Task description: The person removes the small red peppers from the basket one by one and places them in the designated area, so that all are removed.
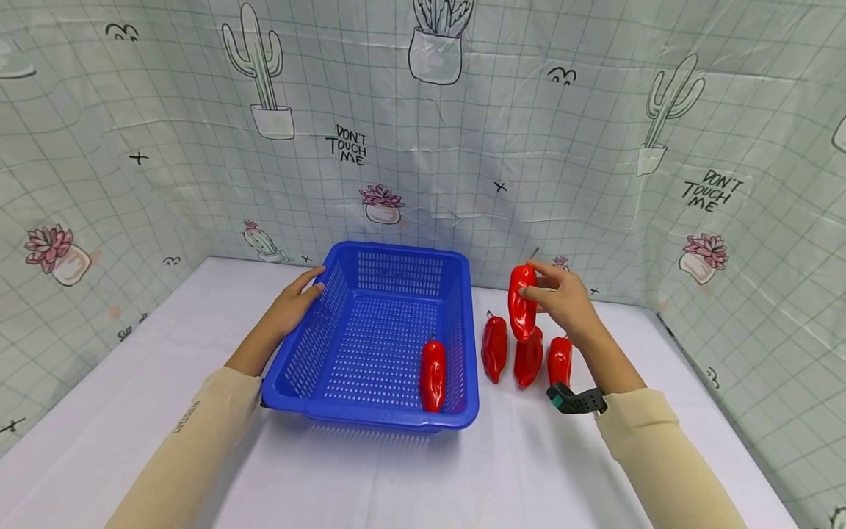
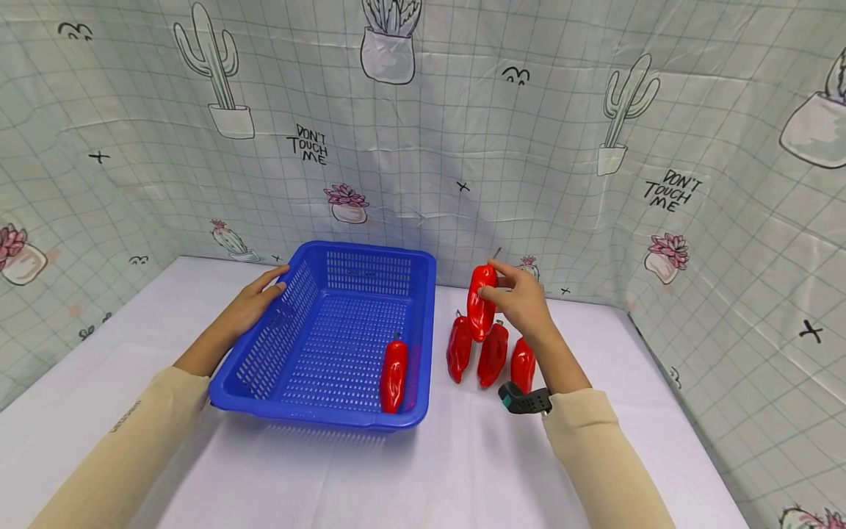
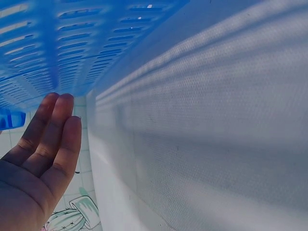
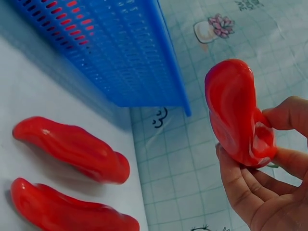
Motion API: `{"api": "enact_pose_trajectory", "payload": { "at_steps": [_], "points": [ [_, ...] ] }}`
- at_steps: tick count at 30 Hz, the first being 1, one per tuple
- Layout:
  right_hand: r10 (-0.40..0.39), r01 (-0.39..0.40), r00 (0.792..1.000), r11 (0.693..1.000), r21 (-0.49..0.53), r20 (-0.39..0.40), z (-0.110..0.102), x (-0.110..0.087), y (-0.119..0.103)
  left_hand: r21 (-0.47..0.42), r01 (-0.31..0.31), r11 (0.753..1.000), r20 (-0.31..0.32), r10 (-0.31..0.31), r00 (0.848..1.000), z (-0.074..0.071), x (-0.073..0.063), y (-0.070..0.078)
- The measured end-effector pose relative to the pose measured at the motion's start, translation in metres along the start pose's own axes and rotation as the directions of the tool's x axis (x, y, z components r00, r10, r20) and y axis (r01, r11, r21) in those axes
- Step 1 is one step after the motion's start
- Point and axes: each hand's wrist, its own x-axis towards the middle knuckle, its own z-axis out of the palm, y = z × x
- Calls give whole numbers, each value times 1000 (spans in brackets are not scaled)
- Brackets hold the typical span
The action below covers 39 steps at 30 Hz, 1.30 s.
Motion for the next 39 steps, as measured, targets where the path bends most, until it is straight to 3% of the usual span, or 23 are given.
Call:
{"api": "enact_pose_trajectory", "payload": {
  "at_steps": [39],
  "points": [
    [59, -60, 997, 998, -15, -51, -11, -10, 31, -1, 16, 1000, 5, -16, 1000, 1, -4, 6]
  ]
}}
